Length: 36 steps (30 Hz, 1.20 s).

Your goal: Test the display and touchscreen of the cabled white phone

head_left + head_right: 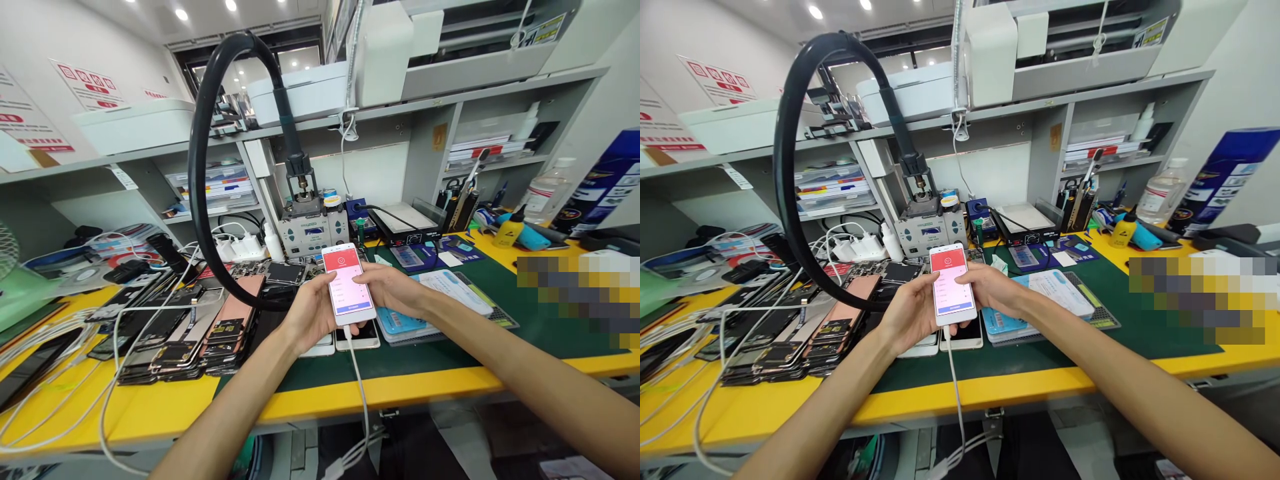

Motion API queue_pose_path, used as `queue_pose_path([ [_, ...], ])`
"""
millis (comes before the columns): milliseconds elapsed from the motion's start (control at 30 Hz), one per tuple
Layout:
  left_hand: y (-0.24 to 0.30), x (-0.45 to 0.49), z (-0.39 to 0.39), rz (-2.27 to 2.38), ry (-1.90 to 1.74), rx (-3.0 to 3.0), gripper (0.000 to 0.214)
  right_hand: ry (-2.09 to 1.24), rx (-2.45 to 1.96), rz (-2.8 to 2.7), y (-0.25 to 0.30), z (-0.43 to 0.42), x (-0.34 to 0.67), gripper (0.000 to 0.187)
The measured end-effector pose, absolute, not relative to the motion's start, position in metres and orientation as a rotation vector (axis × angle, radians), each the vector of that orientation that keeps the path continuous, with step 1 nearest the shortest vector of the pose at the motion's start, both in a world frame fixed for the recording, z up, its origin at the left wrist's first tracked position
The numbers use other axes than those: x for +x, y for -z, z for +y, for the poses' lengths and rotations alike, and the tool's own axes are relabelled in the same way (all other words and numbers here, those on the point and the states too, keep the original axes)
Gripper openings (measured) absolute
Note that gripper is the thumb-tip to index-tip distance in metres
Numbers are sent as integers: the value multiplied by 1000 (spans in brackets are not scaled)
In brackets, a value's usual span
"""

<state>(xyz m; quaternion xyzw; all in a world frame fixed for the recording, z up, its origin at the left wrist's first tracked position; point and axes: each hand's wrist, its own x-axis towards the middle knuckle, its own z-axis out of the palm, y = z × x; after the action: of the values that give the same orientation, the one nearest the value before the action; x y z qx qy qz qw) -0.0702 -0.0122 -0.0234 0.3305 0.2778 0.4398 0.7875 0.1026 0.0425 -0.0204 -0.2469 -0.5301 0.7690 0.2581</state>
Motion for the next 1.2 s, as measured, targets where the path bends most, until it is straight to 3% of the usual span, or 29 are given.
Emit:
queue_pose_path([
  [967, 23, -71, -13, 572, -942, 693, 48, -2088, -652, -1442, 19, 39, 102, 39],
  [1200, 25, -73, -13, 545, -910, 760, 56, -2103, -642, -1409, 17, 35, 99, 40],
])
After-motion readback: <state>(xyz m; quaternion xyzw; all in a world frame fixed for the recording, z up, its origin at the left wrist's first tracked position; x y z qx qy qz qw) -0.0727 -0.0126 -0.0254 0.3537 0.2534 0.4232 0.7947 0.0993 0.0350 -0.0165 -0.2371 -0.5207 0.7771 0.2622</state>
